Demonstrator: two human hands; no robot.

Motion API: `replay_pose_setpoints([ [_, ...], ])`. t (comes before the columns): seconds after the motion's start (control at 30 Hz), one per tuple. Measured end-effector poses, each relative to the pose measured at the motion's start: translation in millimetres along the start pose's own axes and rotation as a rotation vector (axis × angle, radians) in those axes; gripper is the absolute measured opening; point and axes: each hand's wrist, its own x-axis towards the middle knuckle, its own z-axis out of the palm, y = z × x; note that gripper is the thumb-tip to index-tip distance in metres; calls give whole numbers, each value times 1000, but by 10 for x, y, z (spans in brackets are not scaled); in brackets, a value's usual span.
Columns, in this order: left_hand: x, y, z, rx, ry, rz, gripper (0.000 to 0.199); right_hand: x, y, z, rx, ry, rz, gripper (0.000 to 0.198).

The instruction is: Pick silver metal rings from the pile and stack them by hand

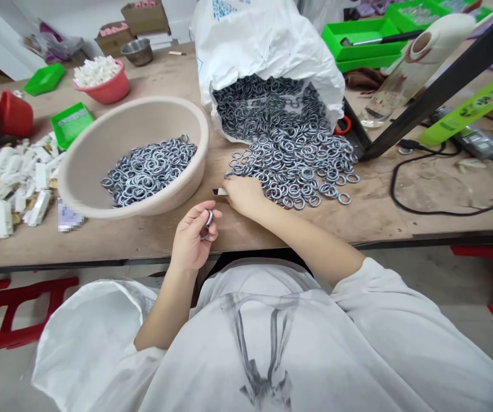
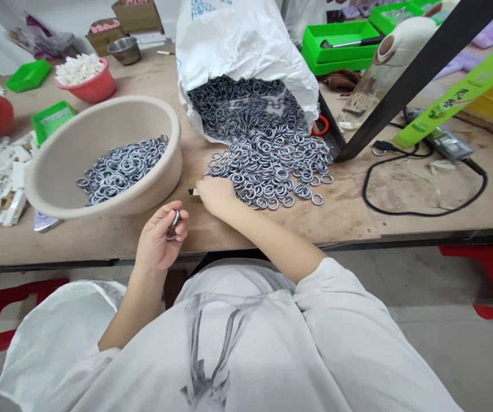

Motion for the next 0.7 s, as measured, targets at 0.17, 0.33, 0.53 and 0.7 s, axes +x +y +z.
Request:
replay_pose_setpoints([
  [0.17,68,-50,-18,-57,80,-55,31,-106,55,-33,214,82,56,17],
  [0.33,51,-226,197,-14,4,-76,40,-582,3,38,1133,90,-8,23],
  [0.53,-16,-312,330,62,-142,-25,44,-905,-54,160,1230,320,19,23],
  [0.7,-58,-240,310,71,-206,-67,44,-908,70,65,1128,332,-92,21],
])
